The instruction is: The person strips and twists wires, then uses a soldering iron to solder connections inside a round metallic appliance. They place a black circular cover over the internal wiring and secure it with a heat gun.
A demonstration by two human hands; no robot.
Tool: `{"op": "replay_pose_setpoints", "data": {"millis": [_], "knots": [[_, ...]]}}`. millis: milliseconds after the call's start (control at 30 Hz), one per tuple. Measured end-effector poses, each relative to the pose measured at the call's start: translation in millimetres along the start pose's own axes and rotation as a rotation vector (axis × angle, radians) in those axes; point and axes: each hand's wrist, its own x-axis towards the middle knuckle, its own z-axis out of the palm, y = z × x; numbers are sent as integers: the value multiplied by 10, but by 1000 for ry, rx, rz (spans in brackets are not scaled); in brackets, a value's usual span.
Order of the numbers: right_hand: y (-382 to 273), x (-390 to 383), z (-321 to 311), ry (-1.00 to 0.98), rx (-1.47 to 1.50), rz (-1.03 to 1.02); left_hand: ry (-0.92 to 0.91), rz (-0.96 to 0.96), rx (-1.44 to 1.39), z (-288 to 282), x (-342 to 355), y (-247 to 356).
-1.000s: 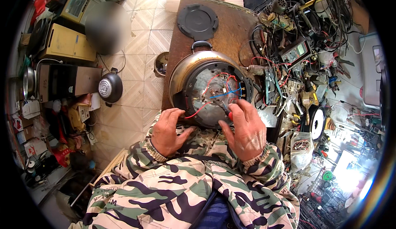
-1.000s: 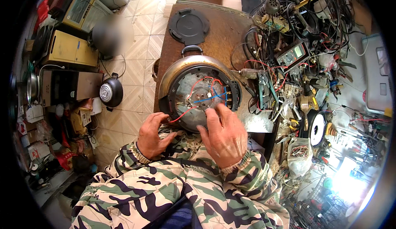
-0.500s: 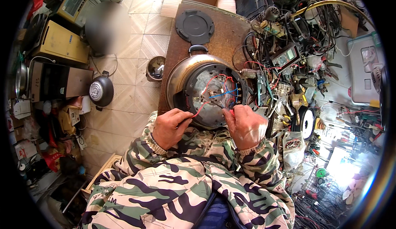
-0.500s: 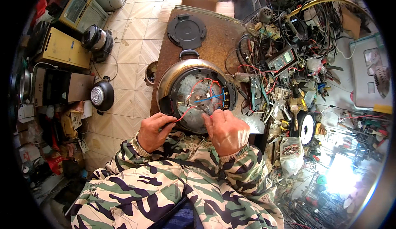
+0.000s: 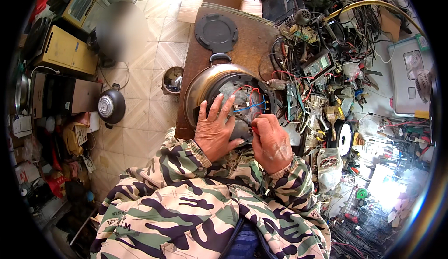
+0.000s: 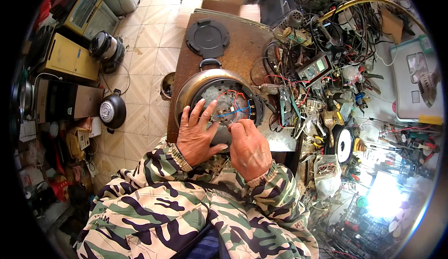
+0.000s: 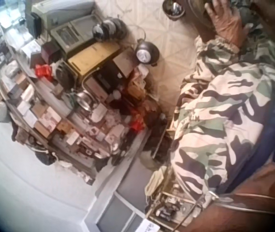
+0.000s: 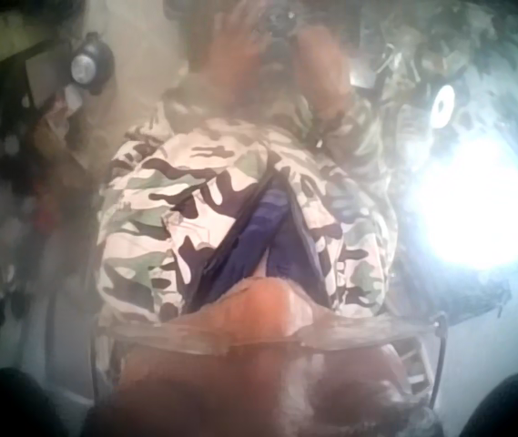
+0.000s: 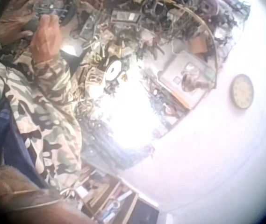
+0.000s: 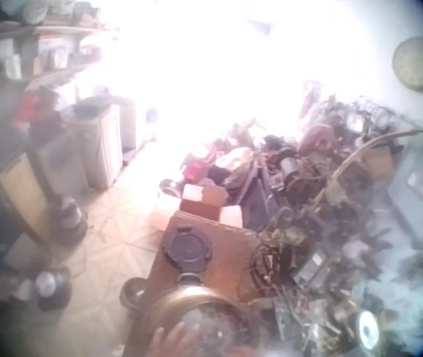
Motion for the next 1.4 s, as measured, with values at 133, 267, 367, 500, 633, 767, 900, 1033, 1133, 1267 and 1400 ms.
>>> {"op": "replay_pose_setpoints", "data": {"millis": [133,267,367,500,633,767,900,1033,1133,1267,1400], "knots": [[-45,-26,-40,-63,-104,100,-37,-7,34,110,19,-22],[61,-47,12,-134,-281,179,-41,-3,46,142,20,-41],[-35,87,-20,94,-106,-83,-36,7,53,170,19,-58],[-7,25,-9,-46,-362,38,-45,3,4,159,24,-61],[22,44,-2,37,-212,6,-52,0,19,162,25,-60],[96,11,-33,-44,-293,-21,-63,-10,-12,139,23,-54],[97,-20,3,-6,-281,47,-66,-7,-1,152,29,-54],[98,18,29,17,-267,-14,-49,-6,10,121,35,-47],[46,7,-23,-41,-300,144,-33,-4,5,147,38,-51],[92,35,75,127,-156,-17,-61,4,-3,136,38,-55],[57,-16,-4,-68,-329,143,-76,-7,11,117,40,-61]]}}
